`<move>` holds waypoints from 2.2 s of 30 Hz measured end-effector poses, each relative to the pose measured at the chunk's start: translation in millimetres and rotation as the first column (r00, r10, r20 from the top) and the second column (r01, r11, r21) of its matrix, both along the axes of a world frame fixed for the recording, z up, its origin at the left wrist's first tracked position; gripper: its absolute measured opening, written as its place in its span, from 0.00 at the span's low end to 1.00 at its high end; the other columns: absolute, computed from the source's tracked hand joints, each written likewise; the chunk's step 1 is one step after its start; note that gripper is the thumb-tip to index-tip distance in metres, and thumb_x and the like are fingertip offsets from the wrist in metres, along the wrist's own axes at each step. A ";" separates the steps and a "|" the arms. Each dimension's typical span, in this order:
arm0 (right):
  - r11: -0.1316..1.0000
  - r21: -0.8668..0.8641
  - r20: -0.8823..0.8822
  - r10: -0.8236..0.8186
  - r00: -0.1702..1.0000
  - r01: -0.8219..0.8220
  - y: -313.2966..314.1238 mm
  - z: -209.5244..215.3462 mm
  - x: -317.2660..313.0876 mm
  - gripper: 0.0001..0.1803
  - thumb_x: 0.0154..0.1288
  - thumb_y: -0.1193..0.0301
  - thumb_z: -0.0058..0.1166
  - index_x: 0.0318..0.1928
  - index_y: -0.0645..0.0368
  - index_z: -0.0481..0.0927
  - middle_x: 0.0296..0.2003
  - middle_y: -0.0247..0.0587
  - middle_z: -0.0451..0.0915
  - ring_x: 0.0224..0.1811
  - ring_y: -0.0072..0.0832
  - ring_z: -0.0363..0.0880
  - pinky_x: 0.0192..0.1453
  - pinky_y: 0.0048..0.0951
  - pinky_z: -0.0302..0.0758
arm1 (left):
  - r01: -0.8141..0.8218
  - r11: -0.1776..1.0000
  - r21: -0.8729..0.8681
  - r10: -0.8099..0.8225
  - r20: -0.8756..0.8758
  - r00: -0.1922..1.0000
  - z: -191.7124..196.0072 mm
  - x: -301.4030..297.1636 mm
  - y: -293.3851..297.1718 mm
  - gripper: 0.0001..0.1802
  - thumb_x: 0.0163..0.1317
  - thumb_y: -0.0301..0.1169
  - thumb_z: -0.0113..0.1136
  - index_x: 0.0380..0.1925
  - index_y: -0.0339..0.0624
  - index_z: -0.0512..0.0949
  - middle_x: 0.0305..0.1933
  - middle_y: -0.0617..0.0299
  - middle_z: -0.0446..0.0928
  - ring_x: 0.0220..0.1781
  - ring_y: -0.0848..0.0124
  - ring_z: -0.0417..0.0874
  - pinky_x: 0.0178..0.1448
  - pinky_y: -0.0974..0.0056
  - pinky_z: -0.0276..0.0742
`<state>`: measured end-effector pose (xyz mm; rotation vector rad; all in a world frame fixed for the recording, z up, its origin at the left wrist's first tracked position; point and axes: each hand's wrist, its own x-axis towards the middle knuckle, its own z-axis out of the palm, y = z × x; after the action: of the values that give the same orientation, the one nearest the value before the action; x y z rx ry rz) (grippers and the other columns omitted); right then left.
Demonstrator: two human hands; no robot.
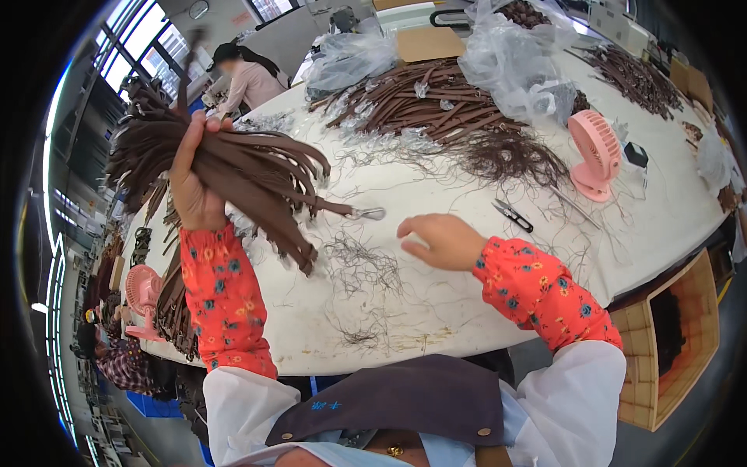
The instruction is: The person uses a metal tool to attach silver buckles to the ends of brown leather straps. They work on multiple straps individually, then gather the finished items into a bundle and place them on the table.
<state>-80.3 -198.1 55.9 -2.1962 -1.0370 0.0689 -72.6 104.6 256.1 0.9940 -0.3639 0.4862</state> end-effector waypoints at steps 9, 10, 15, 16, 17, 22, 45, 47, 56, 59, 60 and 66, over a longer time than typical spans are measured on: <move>0.955 -0.271 0.370 0.219 0.903 -0.120 41.5 -87.4 -34.8 0.29 0.72 0.51 0.45 0.68 0.49 0.67 0.72 0.39 0.61 0.76 0.42 0.54 0.78 0.54 0.49 | -0.235 0.953 0.194 0.270 -0.180 0.946 25.2 15.1 49.3 0.09 0.54 0.21 0.70 0.35 0.34 0.80 0.32 0.57 0.82 0.32 0.67 0.84 0.38 0.64 0.82; 0.947 -0.320 0.370 0.147 0.917 -0.023 23.5 -89.5 -17.6 0.29 0.73 0.52 0.45 0.68 0.50 0.67 0.71 0.40 0.62 0.75 0.42 0.56 0.77 0.55 0.50 | -0.232 0.961 0.149 0.259 -0.200 0.945 27.2 15.4 56.1 0.09 0.55 0.21 0.70 0.34 0.34 0.80 0.32 0.57 0.82 0.33 0.67 0.84 0.38 0.63 0.82; 0.963 -0.270 -0.174 -0.035 0.984 -0.014 -12.9 11.8 22.5 0.34 0.70 0.56 0.55 0.69 0.61 0.63 0.68 0.50 0.67 0.71 0.44 0.63 0.76 0.47 0.55 | -0.082 0.994 0.073 0.096 -0.220 0.971 35.1 -1.9 56.0 0.07 0.58 0.25 0.68 0.33 0.35 0.80 0.31 0.56 0.82 0.34 0.67 0.84 0.40 0.63 0.81; 0.997 -0.079 -0.328 -0.033 0.944 0.008 -10.1 29.0 21.4 0.37 0.68 0.55 0.57 0.69 0.63 0.62 0.67 0.51 0.67 0.71 0.44 0.64 0.76 0.44 0.56 | -0.085 0.990 0.112 0.108 -0.225 0.968 33.9 -9.4 45.9 0.07 0.59 0.27 0.67 0.34 0.35 0.80 0.31 0.56 0.82 0.34 0.67 0.83 0.40 0.63 0.81; 0.998 0.070 -0.313 0.019 0.950 0.004 -5.3 42.0 19.5 0.41 0.66 0.54 0.59 0.71 0.63 0.60 0.69 0.51 0.64 0.72 0.43 0.62 0.76 0.42 0.55 | -0.038 0.994 0.104 0.062 -0.236 0.970 32.4 -13.1 41.1 0.08 0.59 0.26 0.67 0.36 0.35 0.79 0.32 0.56 0.82 0.35 0.66 0.83 0.43 0.63 0.81; 0.905 0.405 -0.156 0.209 0.965 -0.131 46.0 73.1 17.0 0.64 0.53 0.46 0.70 0.76 0.64 0.42 0.75 0.55 0.49 0.78 0.41 0.50 0.78 0.37 0.49 | 0.038 0.969 0.244 0.017 -0.219 0.976 20.3 -27.2 4.1 0.13 0.60 0.28 0.66 0.43 0.35 0.78 0.33 0.58 0.81 0.37 0.66 0.83 0.43 0.62 0.82; 0.524 0.845 -0.397 0.475 0.785 0.110 130.6 32.9 -27.1 0.44 0.48 0.74 0.72 0.66 0.62 0.64 0.56 0.39 0.76 0.58 0.26 0.74 0.64 0.33 0.71 | -0.016 0.994 -0.110 -0.001 -0.161 0.987 -37.0 -38.7 -97.5 0.17 0.51 0.15 0.66 0.41 0.41 0.80 0.40 0.63 0.81 0.43 0.71 0.82 0.51 0.66 0.76; 0.611 0.788 -0.451 0.484 0.750 0.080 137.8 38.0 -27.6 0.40 0.49 0.75 0.71 0.63 0.63 0.67 0.51 0.40 0.78 0.55 0.26 0.76 0.60 0.32 0.73 | -0.055 0.996 -0.070 0.043 -0.165 0.985 -36.6 -41.5 -82.2 0.17 0.54 0.18 0.66 0.45 0.39 0.79 0.41 0.62 0.81 0.43 0.70 0.82 0.50 0.65 0.78; 0.847 -0.314 0.543 -0.210 0.813 0.429 39.9 155.5 37.4 0.27 0.56 0.73 0.55 0.59 0.52 0.68 0.31 0.48 0.83 0.35 0.51 0.83 0.40 0.49 0.77 | 0.630 0.689 -0.357 -0.716 -0.469 0.517 -162.2 -32.8 -0.1 0.29 0.69 0.45 0.58 0.62 0.37 0.68 0.62 0.55 0.76 0.62 0.60 0.78 0.69 0.51 0.69; 0.855 -0.200 0.857 -0.085 0.509 0.479 24.9 229.1 44.9 0.30 0.54 0.72 0.60 0.59 0.49 0.71 0.33 0.44 0.83 0.36 0.48 0.83 0.42 0.48 0.77 | 0.811 0.582 0.062 -0.605 -0.633 0.483 -225.2 -49.1 -7.6 0.27 0.70 0.36 0.58 0.64 0.36 0.65 0.62 0.54 0.75 0.57 0.64 0.81 0.65 0.56 0.74; 0.814 -0.187 0.875 -0.117 0.470 0.550 28.8 250.9 36.7 0.30 0.53 0.73 0.60 0.59 0.48 0.71 0.34 0.44 0.83 0.37 0.49 0.82 0.45 0.47 0.76 | 0.806 0.522 0.280 -0.498 -0.667 0.554 -238.7 -50.6 -6.4 0.26 0.70 0.34 0.57 0.64 0.36 0.65 0.61 0.54 0.75 0.55 0.65 0.82 0.64 0.58 0.76; 0.340 -0.636 0.768 0.199 0.608 0.692 -4.8 289.1 79.9 0.30 0.55 0.76 0.57 0.60 0.45 0.69 0.35 0.46 0.84 0.38 0.48 0.83 0.40 0.46 0.77 | 0.544 0.834 -0.092 -0.490 -0.577 0.654 -284.6 -46.6 -17.3 0.18 0.70 0.28 0.56 0.57 0.33 0.68 0.50 0.55 0.78 0.45 0.73 0.82 0.55 0.65 0.80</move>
<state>-0.4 -202.9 345.0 -3.6801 -1.1141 -0.7061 -119.2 87.3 -28.5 1.0184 -0.0968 -0.3771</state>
